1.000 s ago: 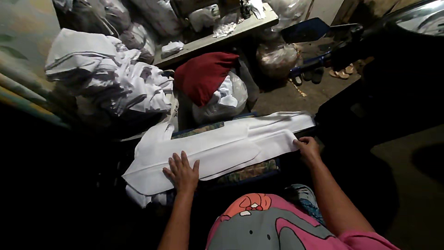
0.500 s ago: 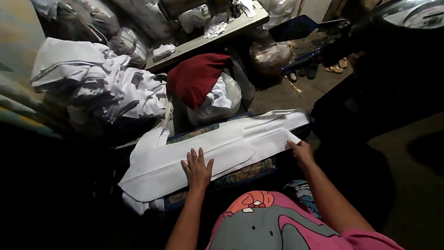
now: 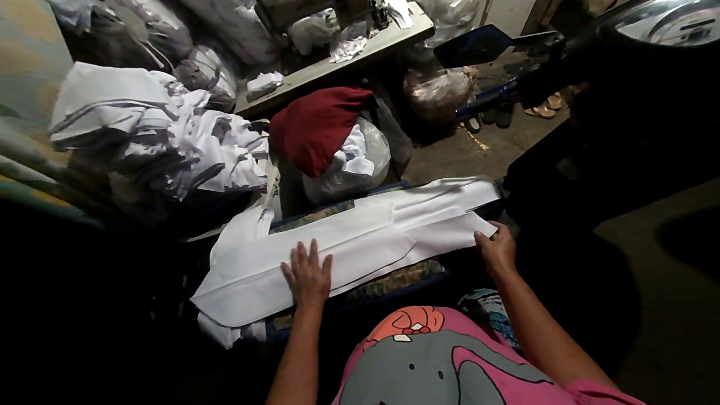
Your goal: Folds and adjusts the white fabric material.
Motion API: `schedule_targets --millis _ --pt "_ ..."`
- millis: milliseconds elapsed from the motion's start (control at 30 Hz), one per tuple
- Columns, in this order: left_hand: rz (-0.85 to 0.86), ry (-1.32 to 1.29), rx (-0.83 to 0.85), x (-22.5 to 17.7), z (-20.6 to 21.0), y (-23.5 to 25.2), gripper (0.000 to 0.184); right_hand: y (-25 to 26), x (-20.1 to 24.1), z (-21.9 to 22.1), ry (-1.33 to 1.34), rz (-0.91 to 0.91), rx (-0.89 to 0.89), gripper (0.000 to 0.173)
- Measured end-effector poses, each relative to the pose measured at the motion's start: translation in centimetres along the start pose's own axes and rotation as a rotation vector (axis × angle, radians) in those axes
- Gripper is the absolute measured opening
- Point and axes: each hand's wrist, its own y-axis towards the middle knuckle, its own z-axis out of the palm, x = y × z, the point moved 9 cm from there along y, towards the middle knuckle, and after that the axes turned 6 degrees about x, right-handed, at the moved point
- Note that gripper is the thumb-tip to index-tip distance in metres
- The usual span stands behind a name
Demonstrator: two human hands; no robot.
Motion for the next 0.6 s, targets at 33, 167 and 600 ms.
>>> schedule_targets --millis 33,167,600 --pt "-0.04 -0.002 -0.025 1.2 -0.7 0.1 0.066 -0.3 0.6 -0.1 -0.006 -0.023 0.007 0.053" --pt "-0.154 0.065 -0.053 5.4 -2.4 -0.2 0.067 -1.2 2.8 -0.6 -0.024 -0.061 0.045 0.042" --pt "-0.14 0.109 -0.022 5.4 -2.2 -0.5 0.075 -2.9 10.3 -16.3 0.247 -0.346 -0.296 0.034"
